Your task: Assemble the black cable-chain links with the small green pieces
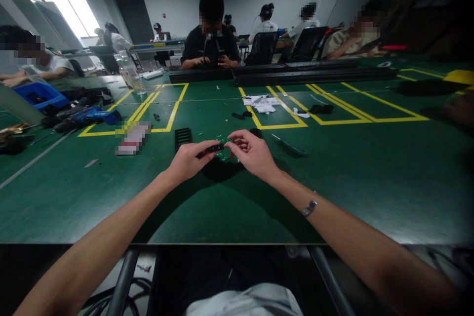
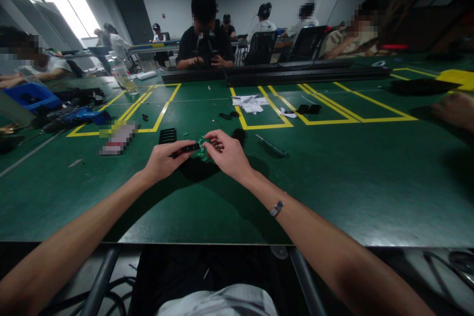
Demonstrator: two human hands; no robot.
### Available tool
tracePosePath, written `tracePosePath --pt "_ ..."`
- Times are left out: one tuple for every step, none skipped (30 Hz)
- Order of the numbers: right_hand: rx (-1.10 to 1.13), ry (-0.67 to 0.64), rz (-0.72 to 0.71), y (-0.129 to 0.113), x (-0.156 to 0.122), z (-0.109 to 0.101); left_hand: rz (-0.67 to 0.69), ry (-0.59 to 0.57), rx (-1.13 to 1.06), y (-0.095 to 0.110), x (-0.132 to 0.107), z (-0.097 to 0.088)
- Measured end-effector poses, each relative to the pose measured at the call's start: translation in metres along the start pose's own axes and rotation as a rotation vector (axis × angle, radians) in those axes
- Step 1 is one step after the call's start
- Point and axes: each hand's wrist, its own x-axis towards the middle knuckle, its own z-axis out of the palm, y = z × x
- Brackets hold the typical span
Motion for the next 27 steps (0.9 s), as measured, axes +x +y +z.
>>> tracePosePath --pt "0.001 0.0 -0.001 0.0003 0.0001 0.0 0.0 -0.002 -0.002 -0.0002 -0.0001 0.0001" --pt "0.003 0.0 -0.002 0.0004 0.0002 0.0 0.002 -0.002 -0.004 -0.0003 -0.0001 0.0001" --pt "0.003 0.0 -0.002 0.0005 0.0003 0.0 0.003 -0.005 -0.005 -0.0004 0.0 0.0001" --pt "0.002 0.0 -0.002 0.0003 0.0003 -0.0001 0.003 -0.006 -0.006 -0.0003 0.0001 0.0" --pt "0.0 -0.002 0.0 0.0 0.0004 -0.0001 0.002 -0.007 -0.006 -0.0001 0.0002 -0.0002" --pt "-0.004 -0.004 0.002 -0.0003 0.0004 -0.0002 0.0 -0.007 -0.006 0.0001 0.0004 -0.0004" --pt "-0.006 -0.006 0.003 -0.0008 0.0004 -0.0003 -0.001 -0.007 -0.007 0.0003 0.0005 -0.0006" --pt "-0.008 -0.008 0.004 -0.0013 0.0003 -0.0004 -0.002 -0.006 -0.009 0.0005 0.0006 -0.0008" --pt "-0.01 -0.008 0.005 -0.0018 0.0002 -0.0004 -0.003 -0.006 -0.011 0.0007 0.0007 -0.0009" --pt "-0.012 -0.006 0.006 -0.0022 0.0001 -0.0005 -0.003 -0.007 -0.013 0.0009 0.0007 -0.0009" --pt "-0.015 -0.003 0.008 -0.0026 0.0 -0.0005 -0.004 -0.01 -0.014 0.001 0.0006 -0.001" --pt "-0.018 -0.003 0.009 -0.0029 -0.0002 -0.0006 -0.003 -0.013 -0.014 0.0011 0.0006 -0.001" --pt "-0.021 -0.003 0.009 -0.0031 -0.0003 -0.0007 -0.002 -0.014 -0.012 0.0012 0.0007 -0.0011" --pt "-0.023 -0.004 0.008 -0.0031 -0.0004 -0.0007 -0.003 -0.017 -0.009 0.0014 0.0007 -0.0011" --pt "-0.024 -0.006 0.006 -0.003 -0.0005 -0.0007 -0.003 -0.018 -0.005 0.0016 0.0008 -0.0012" --pt "-0.026 -0.006 0.004 -0.0028 -0.0006 -0.0008 -0.003 -0.02 -0.003 0.0018 0.001 -0.0013" --pt "-0.027 -0.004 0.002 -0.0025 -0.0006 -0.0007 -0.003 -0.02 -0.001 0.002 0.0012 -0.0013" --pt "-0.029 -0.001 0.0 -0.0022 -0.0007 -0.0007 -0.003 -0.019 0.001 0.0022 0.0013 -0.0014" --pt "-0.032 0.001 0.0 -0.0019 -0.0007 -0.0006 -0.002 -0.02 0.002 0.0023 0.0014 -0.0014" --pt "-0.036 0.001 0.0 -0.0016 -0.0007 -0.0006 -0.001 -0.022 0.004 0.0024 0.0015 -0.0014" --pt "-0.04 0.002 -0.001 -0.0015 -0.0008 -0.0005 -0.002 -0.024 0.006 0.0025 0.0015 -0.0014" --pt "-0.045 0.003 -0.005 -0.0015 -0.0008 -0.0005 -0.003 -0.026 0.008 0.0025 0.0015 -0.0014" --pt "-0.049 0.004 -0.01 -0.0017 -0.0008 -0.0005 -0.004 -0.026 0.009 0.0025 0.0014 -0.0013" --pt "-0.051 0.005 -0.014 -0.0019 -0.0009 -0.0005 -0.006 -0.027 0.01 0.0025 0.0013 -0.0012" --pt "-0.052 0.006 -0.019 -0.0021 -0.0009 -0.0005 -0.006 -0.025 0.011 0.0025 0.0013 -0.0012" --pt "-0.052 0.008 -0.023 -0.0023 -0.001 -0.0005 -0.006 -0.022 0.012 0.0026 0.0013 -0.0011" --pt "-0.052 0.01 -0.026 -0.0024 -0.001 -0.0006 -0.008 -0.021 0.013 0.0026 0.0013 -0.0011"
